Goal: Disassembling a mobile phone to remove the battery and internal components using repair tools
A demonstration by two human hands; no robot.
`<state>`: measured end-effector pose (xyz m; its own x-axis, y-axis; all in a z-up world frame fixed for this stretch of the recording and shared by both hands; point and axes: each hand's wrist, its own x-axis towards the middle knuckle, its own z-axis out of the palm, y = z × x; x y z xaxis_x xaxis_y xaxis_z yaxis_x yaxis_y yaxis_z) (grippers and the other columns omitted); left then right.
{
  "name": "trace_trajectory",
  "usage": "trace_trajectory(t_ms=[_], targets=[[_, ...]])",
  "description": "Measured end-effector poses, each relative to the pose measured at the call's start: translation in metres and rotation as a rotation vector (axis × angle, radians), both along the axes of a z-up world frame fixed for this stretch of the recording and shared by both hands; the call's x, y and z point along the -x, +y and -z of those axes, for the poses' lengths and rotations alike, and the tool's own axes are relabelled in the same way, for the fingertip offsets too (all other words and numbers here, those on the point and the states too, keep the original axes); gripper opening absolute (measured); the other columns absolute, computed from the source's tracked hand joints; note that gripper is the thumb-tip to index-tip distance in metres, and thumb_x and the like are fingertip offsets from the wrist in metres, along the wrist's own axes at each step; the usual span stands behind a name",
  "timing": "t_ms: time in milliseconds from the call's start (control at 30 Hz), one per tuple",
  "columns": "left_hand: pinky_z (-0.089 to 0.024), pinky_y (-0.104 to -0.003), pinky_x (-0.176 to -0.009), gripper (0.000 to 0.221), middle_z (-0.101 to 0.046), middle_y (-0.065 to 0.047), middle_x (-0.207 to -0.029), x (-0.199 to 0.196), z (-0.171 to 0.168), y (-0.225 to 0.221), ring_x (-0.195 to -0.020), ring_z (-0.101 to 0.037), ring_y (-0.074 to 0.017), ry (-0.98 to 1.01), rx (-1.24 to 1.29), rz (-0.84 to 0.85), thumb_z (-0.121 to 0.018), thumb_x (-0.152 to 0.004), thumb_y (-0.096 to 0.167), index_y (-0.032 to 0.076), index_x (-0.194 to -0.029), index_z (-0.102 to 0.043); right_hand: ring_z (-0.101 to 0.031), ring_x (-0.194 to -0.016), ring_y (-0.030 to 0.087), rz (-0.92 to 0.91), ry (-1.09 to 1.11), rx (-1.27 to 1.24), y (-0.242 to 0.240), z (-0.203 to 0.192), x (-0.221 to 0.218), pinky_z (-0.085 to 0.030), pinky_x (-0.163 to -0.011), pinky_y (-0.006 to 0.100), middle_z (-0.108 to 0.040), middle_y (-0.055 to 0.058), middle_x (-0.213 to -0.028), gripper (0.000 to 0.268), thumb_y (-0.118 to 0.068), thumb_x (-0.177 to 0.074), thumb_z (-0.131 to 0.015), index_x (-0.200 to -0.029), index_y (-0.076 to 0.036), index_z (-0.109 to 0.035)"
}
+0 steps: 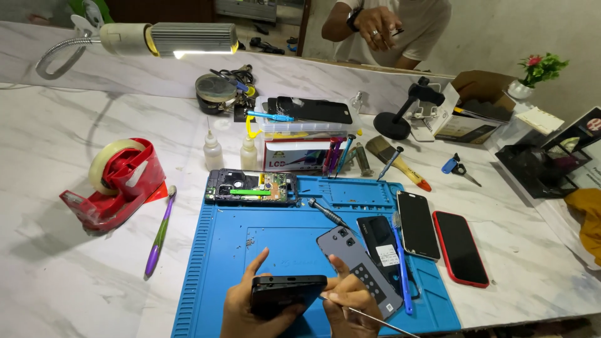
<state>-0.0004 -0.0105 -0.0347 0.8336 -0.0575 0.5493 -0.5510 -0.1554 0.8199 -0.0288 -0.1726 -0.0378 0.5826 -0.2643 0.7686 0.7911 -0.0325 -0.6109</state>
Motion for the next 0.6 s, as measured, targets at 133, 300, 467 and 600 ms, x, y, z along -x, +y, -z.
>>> trace_trajectory(t_ms=[133,300,467,600], targets=[[-0.05,-0.046,-0.115,0.025,-0.07,0.002,-0.058,0.0,-0.011,-0.003,-0.05,-0.071,-0.0127,0.005,0.044,0.011,-0.09,-0.065,0.013,0.007,-0.078,-0.07,-0.073,-0.084,0.02,-0.026,-0.009,-0.025,-0.001,0.002,0.0,-0.043,-0.121,0.055,-0.061,0.006,-0.081,0.015,0.004,-0.092,-0.067,-0.099,-0.009,-0.066],[-0.054,-0.049,-0.111,0.017,-0.062,0.0,-0.053,0.002,-0.023,-0.007,-0.045,-0.059,-0.0114,-0.017,0.127,0.007,-0.088,-0.069,0.014,0.007,-0.076,-0.074,-0.073,-0.083,0.019,-0.028,-0.046,0.051,-0.006,0.007,-0.005,-0.049,-0.115,0.053,-0.062,0.004,-0.082,0.015,0.0,-0.095,-0.067,-0.104,-0.012,-0.067],[-0.057,-0.049,-0.108,0.022,-0.062,0.0,-0.053,0.0,-0.02,-0.01,-0.045,-0.06,-0.0119,0.004,0.147,-0.027,-0.089,-0.067,0.017,0.008,-0.068,-0.069,-0.071,-0.087,0.02,-0.148,-0.063,0.157,-0.035,0.026,-0.013,-0.046,-0.115,0.053,-0.062,0.007,-0.09,0.013,-0.017,-0.106,-0.055,-0.109,-0.009,-0.066],[-0.06,-0.05,-0.105,0.025,-0.056,0.004,-0.052,0.001,-0.019,-0.01,-0.043,-0.053,-0.0089,0.029,0.15,-0.025,-0.089,-0.068,0.017,0.012,-0.063,-0.064,-0.069,-0.089,0.021,-0.216,-0.064,0.22,-0.039,0.028,-0.01,-0.042,-0.119,0.054,-0.058,0.005,-0.093,0.02,-0.014,-0.11,-0.045,-0.114,-0.008,-0.064]])
